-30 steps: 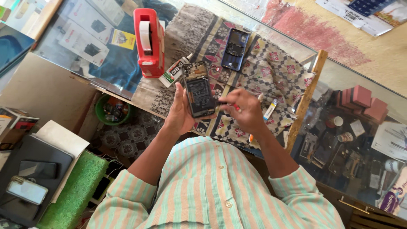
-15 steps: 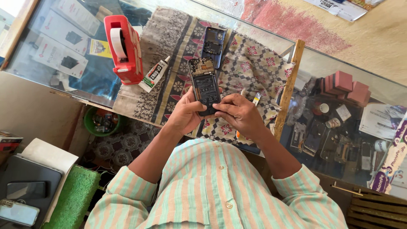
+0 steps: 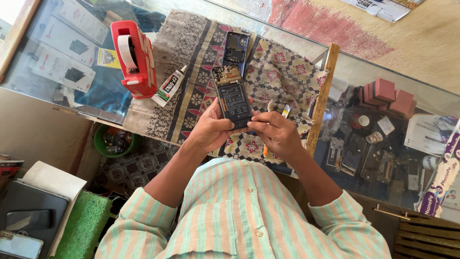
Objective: The person removes a battery from a disassembled smartphone, then places a new battery into the chassis. They use a small screwdriver to tighten screws around the battery and then place the back cover onto the phone.
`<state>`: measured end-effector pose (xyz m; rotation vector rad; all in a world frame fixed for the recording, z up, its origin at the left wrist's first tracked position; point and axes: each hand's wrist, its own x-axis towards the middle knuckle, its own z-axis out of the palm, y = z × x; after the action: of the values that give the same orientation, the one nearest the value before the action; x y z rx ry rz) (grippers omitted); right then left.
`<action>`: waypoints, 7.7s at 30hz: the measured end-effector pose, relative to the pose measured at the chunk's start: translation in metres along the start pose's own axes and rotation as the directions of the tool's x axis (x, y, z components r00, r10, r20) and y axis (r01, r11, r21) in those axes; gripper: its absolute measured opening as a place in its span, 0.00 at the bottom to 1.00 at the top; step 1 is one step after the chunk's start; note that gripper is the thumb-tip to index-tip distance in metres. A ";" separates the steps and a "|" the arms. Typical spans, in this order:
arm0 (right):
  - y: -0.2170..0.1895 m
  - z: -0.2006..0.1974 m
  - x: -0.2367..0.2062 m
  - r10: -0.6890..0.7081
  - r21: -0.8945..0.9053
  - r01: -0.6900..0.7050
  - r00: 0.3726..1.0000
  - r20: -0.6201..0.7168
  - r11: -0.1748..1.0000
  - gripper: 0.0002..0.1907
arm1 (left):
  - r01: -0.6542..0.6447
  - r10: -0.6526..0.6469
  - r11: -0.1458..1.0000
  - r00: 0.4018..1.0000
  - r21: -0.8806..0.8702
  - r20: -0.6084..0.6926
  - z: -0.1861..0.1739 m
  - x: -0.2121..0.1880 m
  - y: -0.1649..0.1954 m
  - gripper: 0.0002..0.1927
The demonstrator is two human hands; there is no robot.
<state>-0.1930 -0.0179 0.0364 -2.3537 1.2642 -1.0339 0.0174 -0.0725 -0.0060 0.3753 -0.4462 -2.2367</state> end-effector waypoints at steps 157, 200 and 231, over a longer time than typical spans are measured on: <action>0.036 0.079 -0.063 0.297 -0.080 -0.287 0.942 0.156 0.955 0.05 | -0.280 0.108 -0.580 0.904 0.765 0.413 -0.098 -0.049 -0.062 0.22; 0.055 0.070 -0.082 0.593 0.925 -0.321 0.792 0.144 0.204 0.31 | -0.294 0.047 -0.574 0.920 0.764 0.389 -0.095 -0.048 -0.061 0.27; 0.043 0.128 -0.084 0.334 0.511 -0.142 0.892 -0.305 0.847 0.17 | -0.291 0.094 -0.593 0.901 0.751 0.423 -0.093 -0.050 -0.054 0.25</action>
<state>-0.1597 0.0142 -0.1164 -1.6190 1.2104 -1.5615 0.0508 -0.0193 -0.1064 0.8996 -2.4761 -0.4541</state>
